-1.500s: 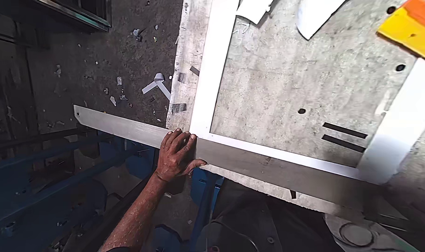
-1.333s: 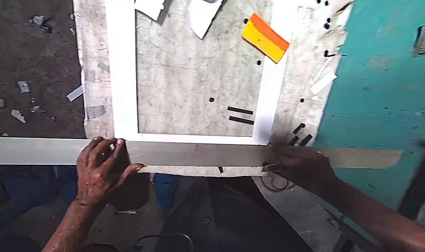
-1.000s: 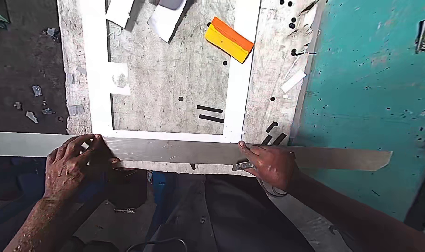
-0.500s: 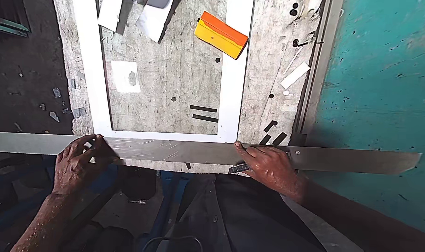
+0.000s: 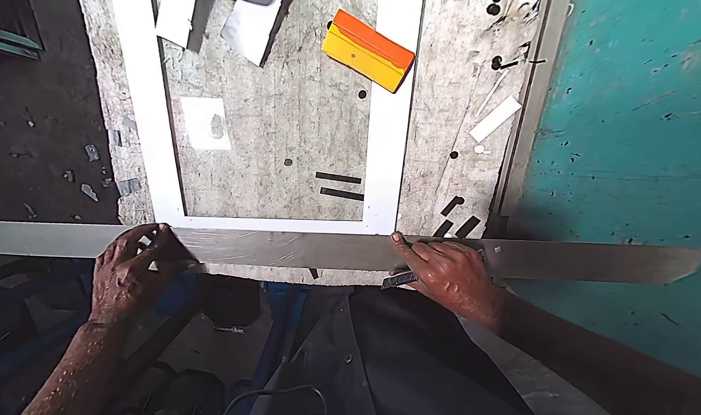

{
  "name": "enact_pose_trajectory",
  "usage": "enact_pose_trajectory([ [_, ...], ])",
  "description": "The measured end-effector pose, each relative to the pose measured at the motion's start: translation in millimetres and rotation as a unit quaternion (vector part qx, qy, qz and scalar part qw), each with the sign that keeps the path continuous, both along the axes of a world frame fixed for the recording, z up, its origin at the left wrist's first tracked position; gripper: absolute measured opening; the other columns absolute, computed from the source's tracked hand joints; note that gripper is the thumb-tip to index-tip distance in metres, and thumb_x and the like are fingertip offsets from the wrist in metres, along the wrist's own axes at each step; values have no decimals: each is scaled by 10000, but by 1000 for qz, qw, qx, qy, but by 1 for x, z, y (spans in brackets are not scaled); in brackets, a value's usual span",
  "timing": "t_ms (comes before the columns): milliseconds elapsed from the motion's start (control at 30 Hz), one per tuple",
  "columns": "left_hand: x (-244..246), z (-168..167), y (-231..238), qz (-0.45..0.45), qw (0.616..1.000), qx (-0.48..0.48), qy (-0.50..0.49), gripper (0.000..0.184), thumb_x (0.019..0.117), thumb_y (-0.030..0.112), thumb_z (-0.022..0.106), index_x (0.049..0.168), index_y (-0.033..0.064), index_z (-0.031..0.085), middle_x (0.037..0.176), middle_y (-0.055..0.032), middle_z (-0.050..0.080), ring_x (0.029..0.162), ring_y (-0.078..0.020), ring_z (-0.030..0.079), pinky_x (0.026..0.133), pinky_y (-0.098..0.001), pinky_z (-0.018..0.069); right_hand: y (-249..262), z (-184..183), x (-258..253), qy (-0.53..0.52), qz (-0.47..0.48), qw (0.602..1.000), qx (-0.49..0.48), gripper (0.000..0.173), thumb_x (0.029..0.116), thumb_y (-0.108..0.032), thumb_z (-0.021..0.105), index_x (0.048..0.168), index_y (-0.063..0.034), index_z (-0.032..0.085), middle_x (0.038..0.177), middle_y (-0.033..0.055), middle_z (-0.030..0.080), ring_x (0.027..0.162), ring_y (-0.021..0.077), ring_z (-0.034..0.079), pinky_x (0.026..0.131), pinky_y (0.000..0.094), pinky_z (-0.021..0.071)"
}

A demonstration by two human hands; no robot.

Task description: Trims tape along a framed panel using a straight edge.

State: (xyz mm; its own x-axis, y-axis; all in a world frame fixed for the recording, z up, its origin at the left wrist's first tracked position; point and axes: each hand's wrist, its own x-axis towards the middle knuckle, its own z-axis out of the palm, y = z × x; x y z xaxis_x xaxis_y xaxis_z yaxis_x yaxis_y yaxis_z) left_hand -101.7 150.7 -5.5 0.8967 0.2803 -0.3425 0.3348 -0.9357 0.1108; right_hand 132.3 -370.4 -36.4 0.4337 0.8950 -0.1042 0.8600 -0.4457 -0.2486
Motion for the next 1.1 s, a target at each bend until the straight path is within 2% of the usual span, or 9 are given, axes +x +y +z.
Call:
enact_pose_trajectory([
  [133, 0, -1, 0, -5, 1000, -2, -3, 873, 832, 800, 547, 1366, 118, 653, 1465, -221, 534, 1312, -453, 523, 1050, -670, 376, 1, 1, 2, 7, 10, 1000, -3, 496, 954, -341, 616, 1328, -15, 631, 661, 89, 592, 537, 274, 602, 497, 393, 472],
  [233, 5, 1, -8, -4, 1000, 18, -7, 883, 819, 859, 495, 1213, 106, 734, 1426, -206, 565, 1285, -457, 527, 1019, -673, 386, 1, 6, 4, 12, 19, 1000, -17, 537, 894, -314, 677, 1329, -2, 635, 677, 100, 616, 564, 287, 631, 513, 407, 493],
  [367, 9, 9, -38, 66, 996, 65, 14, 1034, 822, 917, 354, 1439, 124, 598, 1360, -201, 586, 1225, -423, 544, 927, -640, 430, 7, 7, 5, 5, 32, 999, -3, 567, 855, -353, 692, 1291, 8, 670, 696, 125, 647, 579, 315, 659, 489, 435, 500],
  [500, 35, -1, -96, 210, 974, 86, 26, 1381, 620, 1034, 424, 1492, -36, 463, 1428, -303, 508, 1252, -463, 541, 984, -637, 443, 4, 7, 5, 10, 25, 1000, 3, 685, 716, -369, 790, 1287, -4, 689, 681, 120, 648, 557, 314, 661, 451, 444, 489],
  [633, 68, -4, -157, 332, 936, 49, 102, 1667, 436, 1076, 494, 1572, -112, 211, 1637, -354, 188, 1510, -484, 262, 1194, -605, 265, 4, 11, 5, 10, 19, 1000, -10, 729, 693, -461, 817, 1285, -49, 710, 713, 123, 690, 574, 317, 686, 454, 467, 501],
  [767, 90, 5, -171, 386, 908, 7, 160, 1715, 416, 1027, 603, 1591, -108, 81, 1668, -343, 20, 1554, -483, 106, 1177, -672, 237, 6, 18, 10, 22, 35, 999, -29, 752, 695, -497, 832, 1295, -59, 712, 740, 133, 716, 590, 324, 701, 458, 483, 512],
  [867, 98, 9, -169, 405, 893, -15, 196, 1719, 423, 982, 673, 1601, -86, 20, 1676, -323, -59, 1559, -488, 50, 1150, -708, 253, 23, 49, 24, 132, 13, 972, -195, 789, 838, -668, 697, 1425, -146, 634, 976, 178, 767, 832, 396, 742, 655, 602, 558],
  [967, 103, 9, -167, 418, 884, -28, 209, 1728, 429, 943, 721, 1599, -83, -31, 1670, -324, -108, 1556, -505, 20, 1124, -739, 271, 40, 61, 50, 240, -15, 932, -271, 943, 823, -787, 624, 1527, -168, 525, 1206, 187, 730, 1068, 409, 703, 873, 658, 527],
  [1100, 104, 8, -166, 432, 877, -52, 203, 1708, 455, 883, 776, 1597, -83, -49, 1660, -324, -164, 1552, -516, 5, 1086, -729, 345, 58, 46, 72, 329, 8, 934, -136, 611, 1065, -438, 478, 1545, -60, 464, 1327, 223, 664, 1202, 376, 659, 1060, 577, 477],
])
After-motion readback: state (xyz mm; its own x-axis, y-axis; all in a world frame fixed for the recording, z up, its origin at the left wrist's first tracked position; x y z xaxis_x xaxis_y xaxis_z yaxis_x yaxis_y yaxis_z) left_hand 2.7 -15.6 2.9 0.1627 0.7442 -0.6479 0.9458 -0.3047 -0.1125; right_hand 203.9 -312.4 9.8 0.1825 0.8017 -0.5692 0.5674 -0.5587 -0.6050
